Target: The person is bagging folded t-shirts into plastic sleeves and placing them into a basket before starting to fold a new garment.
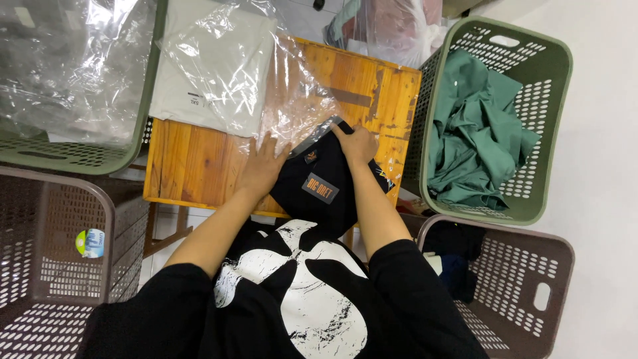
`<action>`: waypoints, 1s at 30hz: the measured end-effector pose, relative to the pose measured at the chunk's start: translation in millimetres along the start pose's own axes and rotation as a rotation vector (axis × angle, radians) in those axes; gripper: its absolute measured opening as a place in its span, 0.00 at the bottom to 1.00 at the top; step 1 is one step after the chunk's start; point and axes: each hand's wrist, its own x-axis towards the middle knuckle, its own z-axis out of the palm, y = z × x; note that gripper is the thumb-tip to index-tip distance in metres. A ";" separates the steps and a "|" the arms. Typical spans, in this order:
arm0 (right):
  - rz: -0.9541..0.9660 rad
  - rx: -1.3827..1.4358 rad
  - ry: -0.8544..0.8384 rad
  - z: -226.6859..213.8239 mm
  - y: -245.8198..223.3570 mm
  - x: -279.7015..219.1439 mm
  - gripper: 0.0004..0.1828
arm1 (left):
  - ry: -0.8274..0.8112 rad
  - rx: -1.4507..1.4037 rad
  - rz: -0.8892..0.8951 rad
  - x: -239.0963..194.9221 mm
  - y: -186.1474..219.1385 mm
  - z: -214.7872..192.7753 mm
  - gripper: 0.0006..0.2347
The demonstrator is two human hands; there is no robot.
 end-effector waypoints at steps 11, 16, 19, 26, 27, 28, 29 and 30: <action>-0.902 0.051 0.443 17.2 3.8 -104.1 0.25 | 0.477 -0.074 0.007 -2.4 -28.7 67.4 0.10; -1.011 -0.144 0.258 56.2 0.6 -141.9 0.39 | 0.497 -0.099 0.014 0.2 -35.2 80.2 0.10; -0.999 -0.383 0.297 71.7 3.1 -146.7 0.50 | 0.449 -0.131 -0.022 -4.5 -40.0 85.9 0.09; -0.995 -0.540 0.319 85.2 15.7 -153.4 0.24 | 0.396 -0.239 -0.159 -7.9 -29.9 41.4 0.08; -0.986 -0.537 0.285 86.6 16.2 -152.1 0.24 | 0.359 -0.254 -0.175 -7.3 -29.4 37.0 0.09; -0.986 -0.537 0.286 86.2 18.4 -151.9 0.24 | 0.360 -0.254 -0.174 -5.9 -31.1 36.5 0.09; -0.960 -0.504 0.230 85.7 20.5 -151.4 0.24 | 0.294 -0.269 -0.168 -4.1 -32.9 35.9 0.09; -0.934 -0.470 0.175 85.1 22.5 -150.9 0.25 | 0.228 -0.284 -0.161 -2.1 -34.6 35.1 0.10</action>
